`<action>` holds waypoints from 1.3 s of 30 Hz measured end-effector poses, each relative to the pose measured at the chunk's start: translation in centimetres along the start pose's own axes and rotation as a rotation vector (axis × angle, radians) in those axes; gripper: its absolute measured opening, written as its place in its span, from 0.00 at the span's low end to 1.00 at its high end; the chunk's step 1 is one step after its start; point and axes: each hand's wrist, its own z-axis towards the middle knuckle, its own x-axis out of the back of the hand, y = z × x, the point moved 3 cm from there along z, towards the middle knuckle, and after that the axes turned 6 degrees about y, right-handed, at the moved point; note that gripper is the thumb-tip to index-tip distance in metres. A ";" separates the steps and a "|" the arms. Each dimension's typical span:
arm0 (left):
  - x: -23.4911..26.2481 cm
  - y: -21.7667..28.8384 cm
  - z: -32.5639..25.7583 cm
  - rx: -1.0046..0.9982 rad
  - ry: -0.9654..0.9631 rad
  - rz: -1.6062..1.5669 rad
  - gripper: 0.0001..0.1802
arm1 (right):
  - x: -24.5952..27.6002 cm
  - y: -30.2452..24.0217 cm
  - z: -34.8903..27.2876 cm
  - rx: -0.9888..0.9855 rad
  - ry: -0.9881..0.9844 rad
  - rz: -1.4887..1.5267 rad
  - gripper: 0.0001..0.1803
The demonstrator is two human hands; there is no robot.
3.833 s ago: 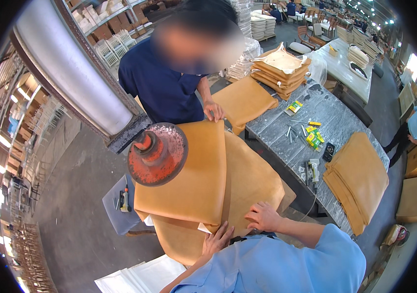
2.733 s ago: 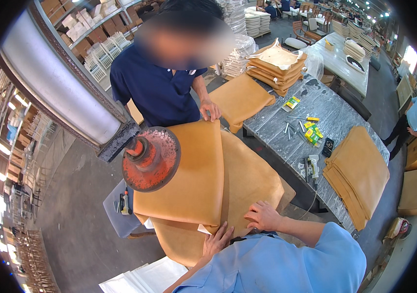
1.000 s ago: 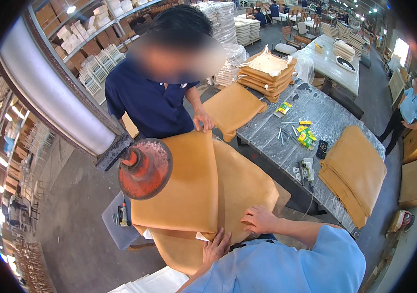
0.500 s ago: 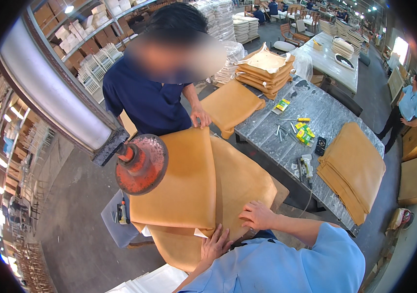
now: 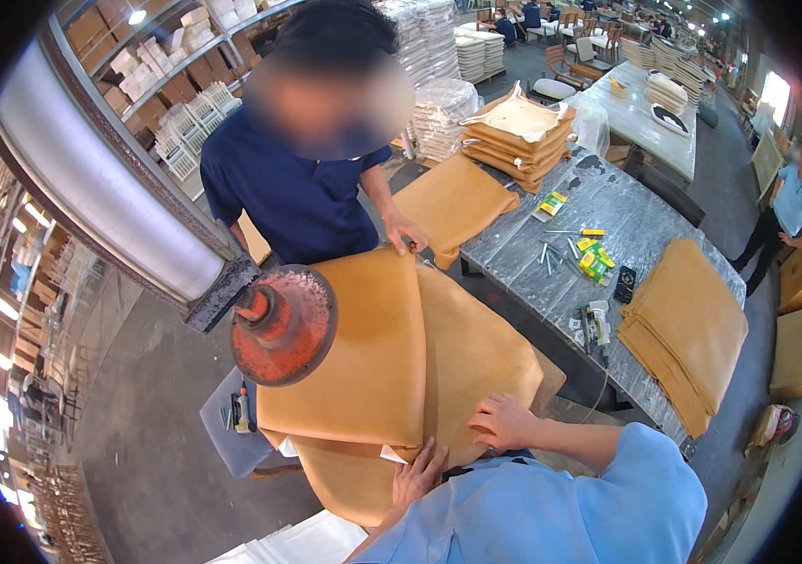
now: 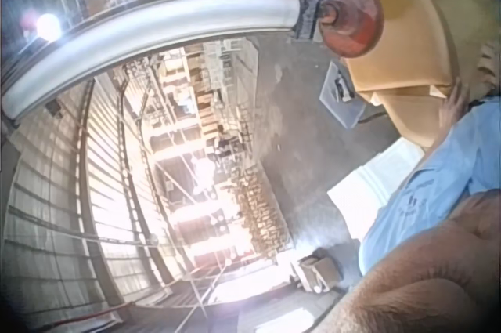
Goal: The person uses a pneumatic staple gun to attach white fabric to the underside of a wooden chair seat. They then place a brown paper sheet over the seat and staple it in place. The process is repeated with additional layers of fabric and paper.
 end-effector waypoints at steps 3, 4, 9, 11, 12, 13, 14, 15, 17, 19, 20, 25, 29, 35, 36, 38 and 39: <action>0.1 0.1 0.1 0.018 0.003 -0.039 0.35 | 0.1 0.2 0.0 -0.003 -0.006 0.000 0.22; 0.1 0.1 0.1 0.020 -0.003 -0.047 0.35 | 0.1 0.2 -0.1 -0.004 -0.008 -0.001 0.22; 0.1 0.1 0.0 0.062 -0.047 -0.066 0.34 | 0.2 0.1 0.1 -0.018 -0.035 -0.016 0.22; 0.2 0.2 0.1 0.049 -0.030 -0.069 0.34 | 0.2 0.0 0.1 -0.019 -0.030 -0.015 0.22; 0.2 0.2 0.1 0.043 -0.023 -0.069 0.34 | 0.2 0.0 0.1 -0.019 -0.028 -0.013 0.22; 0.2 0.2 0.1 0.039 -0.018 -0.067 0.33 | 0.1 0.0 0.1 -0.019 -0.026 -0.010 0.22; 0.2 0.2 0.1 0.032 -0.011 -0.066 0.33 | 0.1 0.1 0.1 -0.020 -0.023 -0.011 0.22; 0.2 0.2 0.2 0.026 -0.003 -0.065 0.33 | 0.1 0.1 0.0 -0.015 -0.012 -0.015 0.22; 0.3 0.1 0.1 0.021 -0.001 -0.066 0.33 | 0.0 0.0 -0.1 -0.005 0.008 -0.019 0.22; 0.4 0.2 0.1 0.021 -0.001 -0.066 0.33 | 0.0 0.0 -0.2 -0.012 0.008 -0.021 0.22; 0.3 0.2 0.1 0.023 0.000 -0.066 0.33 | -0.1 0.0 -0.2 -0.014 0.007 -0.021 0.22; 0.2 0.2 0.0 0.020 0.004 -0.061 0.34 | 0.0 0.0 -0.3 -0.015 0.012 -0.013 0.22; 0.0 0.1 -0.1 0.004 0.019 -0.044 0.34 | 0.0 0.0 -0.3 -0.010 0.012 -0.012 0.22; 0.0 0.0 -0.1 -0.016 0.041 -0.028 0.34 | -0.2 -0.2 -0.4 -0.009 0.017 -0.016 0.22; 0.0 -0.1 0.0 -0.034 0.063 -0.020 0.34 | -0.2 -0.2 -0.4 -0.005 0.027 -0.005 0.21; -0.3 0.0 0.1 -0.053 0.100 0.007 0.32 | -0.2 -0.2 -0.6 -0.008 0.040 0.016 0.21; -0.4 0.2 0.0 -0.063 0.116 0.017 0.31 | 0.0 0.1 -0.7 -0.054 0.074 0.083 0.21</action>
